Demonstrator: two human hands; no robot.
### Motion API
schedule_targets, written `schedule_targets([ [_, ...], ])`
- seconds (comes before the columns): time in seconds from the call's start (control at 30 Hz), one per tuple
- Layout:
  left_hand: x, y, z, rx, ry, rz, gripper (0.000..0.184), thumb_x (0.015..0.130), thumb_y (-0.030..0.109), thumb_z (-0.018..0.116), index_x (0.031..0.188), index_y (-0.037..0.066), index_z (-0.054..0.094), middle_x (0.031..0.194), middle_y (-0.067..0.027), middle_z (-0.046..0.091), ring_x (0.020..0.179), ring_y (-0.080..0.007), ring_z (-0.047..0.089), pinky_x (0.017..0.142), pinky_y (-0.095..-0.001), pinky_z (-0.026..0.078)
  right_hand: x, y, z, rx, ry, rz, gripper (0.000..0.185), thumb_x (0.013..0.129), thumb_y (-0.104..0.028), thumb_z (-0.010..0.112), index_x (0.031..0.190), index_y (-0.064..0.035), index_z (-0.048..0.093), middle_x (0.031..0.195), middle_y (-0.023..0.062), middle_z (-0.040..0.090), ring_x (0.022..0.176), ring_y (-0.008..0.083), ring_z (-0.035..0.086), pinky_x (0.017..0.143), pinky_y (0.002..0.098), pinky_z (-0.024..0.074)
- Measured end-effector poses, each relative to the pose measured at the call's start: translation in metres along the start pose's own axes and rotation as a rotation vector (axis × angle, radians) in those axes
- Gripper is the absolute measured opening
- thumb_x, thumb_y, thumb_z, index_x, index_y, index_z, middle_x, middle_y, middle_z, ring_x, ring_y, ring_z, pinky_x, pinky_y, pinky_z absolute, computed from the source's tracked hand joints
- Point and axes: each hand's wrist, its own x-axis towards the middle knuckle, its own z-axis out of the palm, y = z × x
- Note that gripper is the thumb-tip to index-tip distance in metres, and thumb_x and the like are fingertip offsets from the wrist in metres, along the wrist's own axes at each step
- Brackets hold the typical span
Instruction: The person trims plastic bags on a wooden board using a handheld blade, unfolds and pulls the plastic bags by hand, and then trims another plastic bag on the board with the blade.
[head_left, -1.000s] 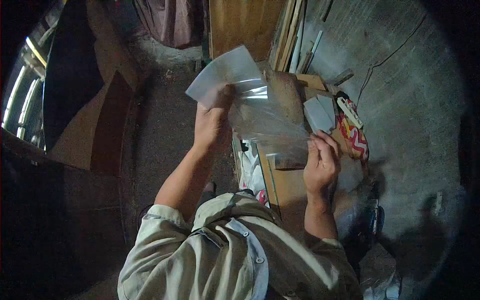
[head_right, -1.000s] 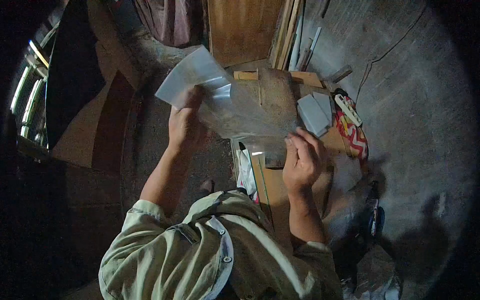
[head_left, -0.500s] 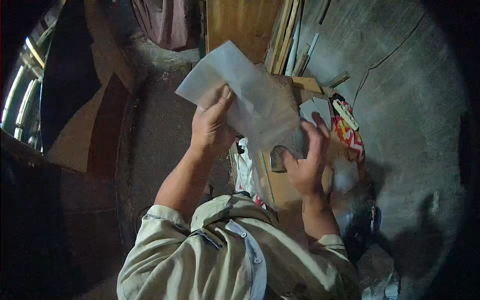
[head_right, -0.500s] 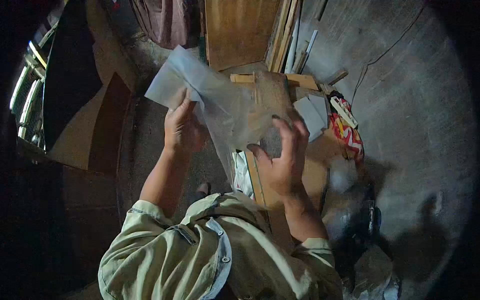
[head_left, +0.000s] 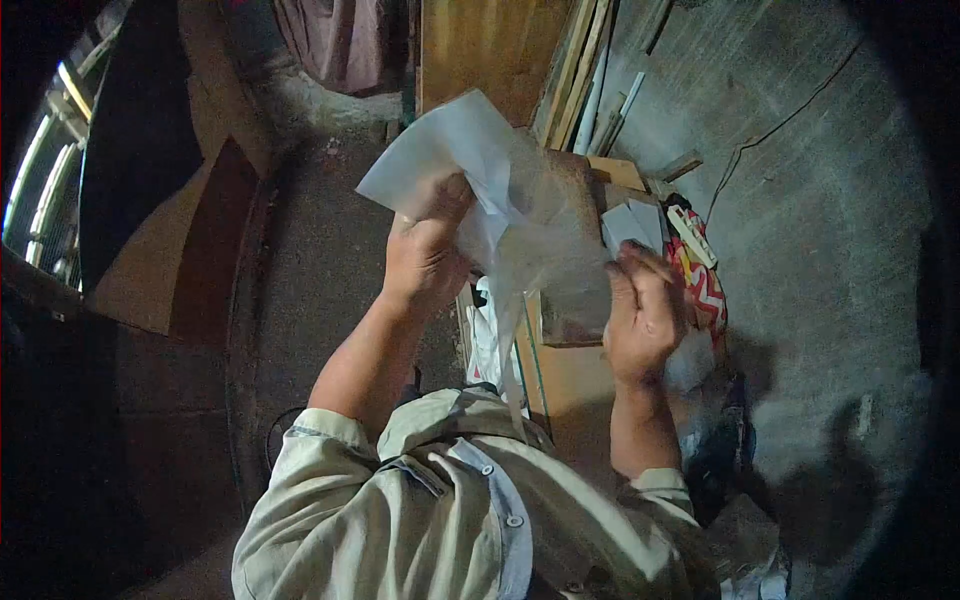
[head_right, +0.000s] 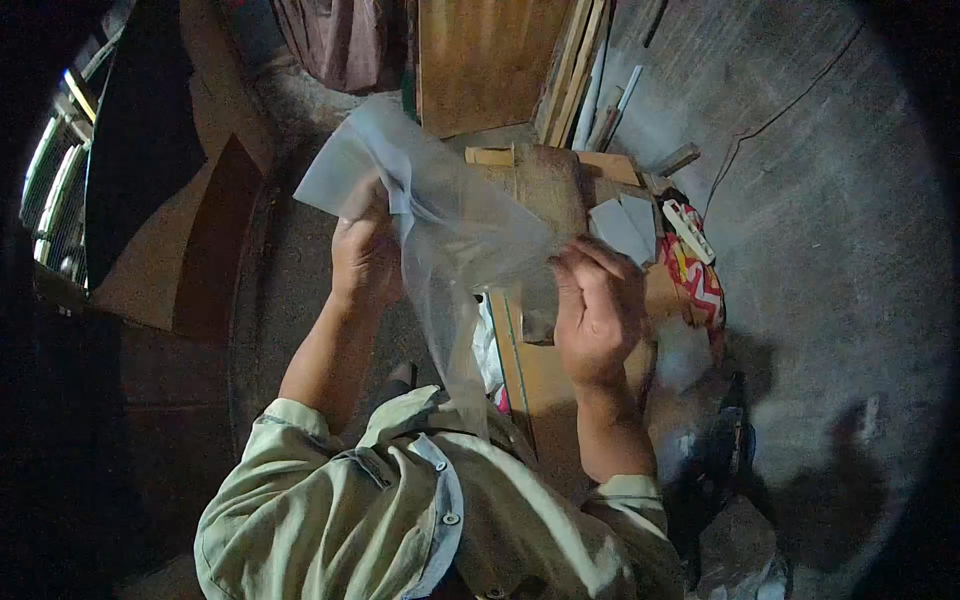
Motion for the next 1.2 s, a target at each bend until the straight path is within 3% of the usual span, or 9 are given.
schedule_targets([
  [0.2, 0.004, -0.004, 0.0, -0.052, -0.035, 0.025, 0.029, 0.088, 0.017, 0.065, 0.113, 0.006, 0.055, 0.107, -0.0063, 0.059, 0.1, -0.0215, 0.058, 0.087, -0.0424, 0.047, -0.004, -0.043, -0.013, 0.358, -0.513, -0.256, 0.007, 0.082, -0.006, 0.063, 0.089, -0.0066, 0.063, 0.088, 0.008, 0.066, 0.077, 0.0259, 0.065, 0.07, 0.0344, 0.0495],
  [0.27, 0.0, 0.001, 0.006, 0.006, 0.003, -0.009, 0.029, 0.088, 0.016, 0.066, 0.113, 0.006, 0.055, 0.106, -0.0051, 0.059, 0.099, -0.0202, 0.057, 0.086, -0.0416, 0.047, 0.001, -0.04, -0.008, 0.142, -0.21, 0.324, 0.007, 0.082, -0.004, 0.062, 0.088, -0.0059, 0.061, 0.082, 0.0107, 0.065, 0.07, 0.0279, 0.065, 0.064, 0.0365, 0.0508],
  [0.33, -0.002, 0.002, 0.004, -0.041, 0.02, -0.029, 0.027, 0.088, 0.015, 0.065, 0.112, 0.007, 0.056, 0.103, -0.0037, 0.059, 0.098, -0.0191, 0.056, 0.086, -0.0408, 0.046, -0.005, -0.036, -0.007, 0.211, -0.255, 0.348, 0.004, 0.084, -0.004, 0.061, 0.087, -0.0044, 0.059, 0.078, 0.0127, 0.064, 0.069, 0.0299, 0.065, 0.061, 0.0384, 0.0512],
  [0.4, -0.003, 0.001, 0.006, 0.028, 0.066, 0.015, 0.024, 0.089, 0.014, 0.064, 0.111, 0.008, 0.057, 0.101, -0.0032, 0.059, 0.098, -0.019, 0.056, 0.087, -0.0405, 0.046, -0.011, -0.035, -0.011, 0.367, -0.586, -0.062, 0.005, 0.085, -0.005, 0.062, 0.088, -0.0031, 0.059, 0.079, 0.0124, 0.065, 0.07, 0.0281, 0.065, 0.063, 0.0374, 0.0512],
  [0.47, -0.002, -0.002, -0.003, 0.037, -0.003, 0.05, 0.022, 0.089, 0.013, 0.064, 0.109, 0.008, 0.057, 0.1, -0.0028, 0.058, 0.098, -0.0188, 0.056, 0.088, -0.0407, 0.045, 0.008, -0.029, -0.009, 0.109, -0.148, 0.258, 0.014, 0.083, -0.009, 0.067, 0.092, -0.0027, 0.059, 0.081, 0.0113, 0.065, 0.072, 0.0256, 0.065, 0.065, 0.0362, 0.0512],
  [0.63, -0.007, 0.005, -0.011, 0.07, -0.032, -0.026, 0.046, 0.087, 0.025, 0.064, 0.125, 0.005, 0.049, 0.119, -0.0098, 0.057, 0.108, -0.0262, 0.056, 0.093, -0.046, 0.045, -0.005, -0.031, -0.004, 0.322, -0.551, 0.058, 0.015, 0.083, -0.007, 0.066, 0.095, -0.0039, 0.058, 0.083, 0.0106, 0.065, 0.075, 0.0259, 0.065, 0.065, 0.0337, 0.051],
  [0.73, -0.008, 0.012, -0.01, -0.023, -0.01, 0.01, 0.035, 0.089, 0.01, 0.061, 0.121, 0.003, 0.052, 0.116, -0.0094, 0.057, 0.108, -0.025, 0.055, 0.091, -0.0446, 0.046, -0.003, -0.03, -0.005, 0.371, -0.295, 0.424, 0.015, 0.082, -0.005, 0.065, 0.096, -0.0041, 0.058, 0.083, 0.0115, 0.066, 0.075, 0.0258, 0.067, 0.066, 0.0333, 0.0511],
  [0.9, -0.008, 0.02, -0.013, 0.001, -0.008, -0.029, 0.038, 0.088, 0.014, 0.061, 0.123, 0.003, 0.053, 0.117, -0.0093, 0.059, 0.104, -0.0227, 0.057, 0.092, -0.0406, 0.045, 0.008, -0.027, -0.006, 0.177, -0.272, 0.417, 0.017, 0.08, -0.003, 0.066, 0.094, -0.0026, 0.056, 0.087, 0.0096, 0.059, 0.077, 0.0213, 0.06, 0.068, 0.0337, 0.0478],
  [1.2, -0.008, 0.016, -0.006, 0.36, 0.252, 0.041, 0.036, 0.085, 0.015, 0.068, 0.118, 0.004, 0.058, 0.113, -0.0051, 0.059, 0.1, -0.0169, 0.057, 0.09, -0.0333, 0.045, 0.003, -0.059, 0.011, -0.098, -0.193, -0.201, 0.029, 0.077, -0.007, 0.065, 0.106, -0.0048, 0.058, 0.11, 0.0138, 0.056, 0.112, 0.0269, 0.053, 0.095, 0.0456, 0.0409],
])
